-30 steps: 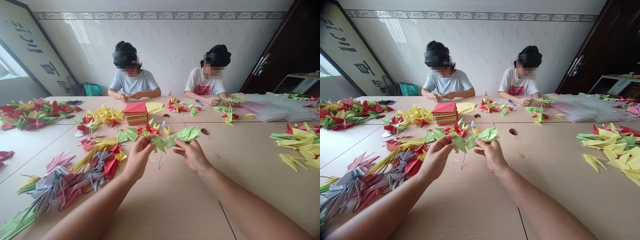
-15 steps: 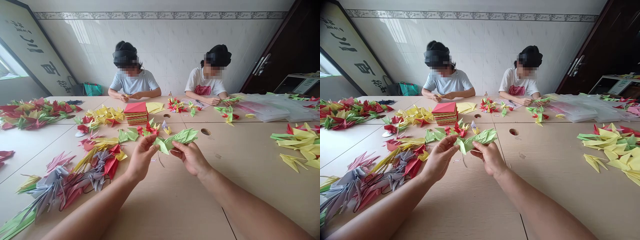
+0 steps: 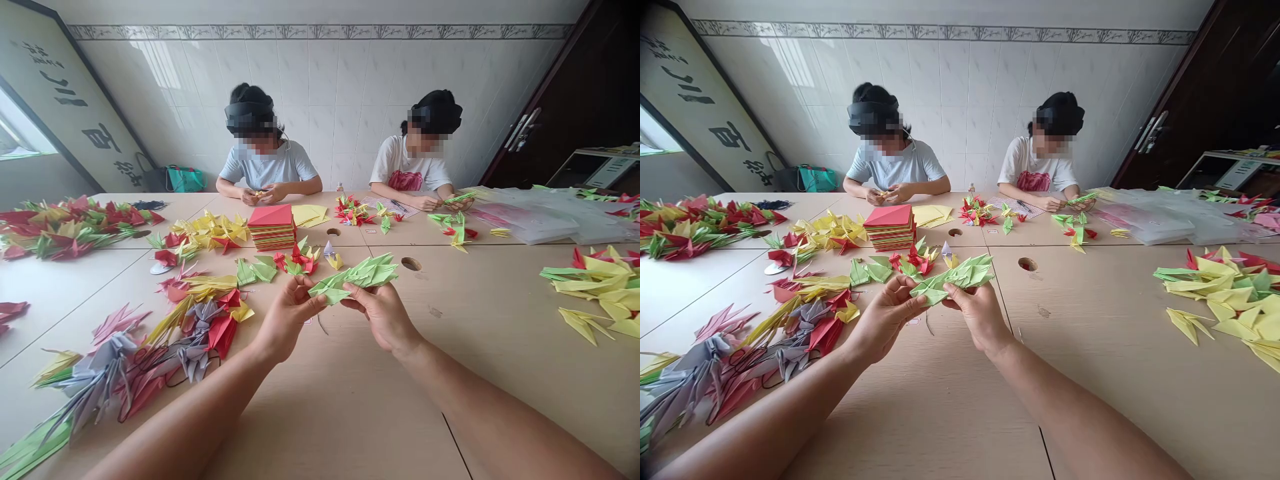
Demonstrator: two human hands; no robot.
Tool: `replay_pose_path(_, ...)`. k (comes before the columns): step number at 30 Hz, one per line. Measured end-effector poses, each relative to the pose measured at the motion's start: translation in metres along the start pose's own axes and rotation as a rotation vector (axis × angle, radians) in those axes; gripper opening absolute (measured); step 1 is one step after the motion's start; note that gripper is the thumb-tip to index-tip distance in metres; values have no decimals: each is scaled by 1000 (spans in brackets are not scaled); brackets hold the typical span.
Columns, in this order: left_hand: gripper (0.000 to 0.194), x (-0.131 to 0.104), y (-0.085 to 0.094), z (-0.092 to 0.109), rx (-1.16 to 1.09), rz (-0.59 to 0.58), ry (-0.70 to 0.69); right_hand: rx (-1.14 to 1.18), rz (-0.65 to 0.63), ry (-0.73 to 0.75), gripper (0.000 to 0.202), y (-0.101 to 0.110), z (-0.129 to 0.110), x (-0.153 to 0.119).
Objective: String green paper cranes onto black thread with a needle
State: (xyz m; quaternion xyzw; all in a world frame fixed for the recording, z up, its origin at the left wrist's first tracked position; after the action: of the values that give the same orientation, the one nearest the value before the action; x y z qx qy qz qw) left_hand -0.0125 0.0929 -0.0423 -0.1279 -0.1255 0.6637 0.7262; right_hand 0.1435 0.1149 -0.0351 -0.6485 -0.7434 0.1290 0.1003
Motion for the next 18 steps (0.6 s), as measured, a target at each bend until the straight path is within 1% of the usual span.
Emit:
replay_pose_path(9,28,2,3,-4,0,-8,-8,-33,29,38,24,1,-1,0)
replay_pose_path(18,27,2,3,-4,14,12,-35,-45,10,59,22,0,-3,-1)
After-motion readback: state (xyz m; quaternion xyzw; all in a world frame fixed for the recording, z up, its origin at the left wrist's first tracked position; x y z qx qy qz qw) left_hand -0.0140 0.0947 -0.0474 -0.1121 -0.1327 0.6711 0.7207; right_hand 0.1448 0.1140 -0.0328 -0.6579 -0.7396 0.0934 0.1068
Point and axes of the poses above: each hand's wrist, its own x-axis towards the middle knuckle, its own y-axis out of the back of the hand, z = x × y, the point moved 2 cm from there along x, towards the middle knuckle, and after that the axes turned 1 degree about -y, right-handed, at the moved point
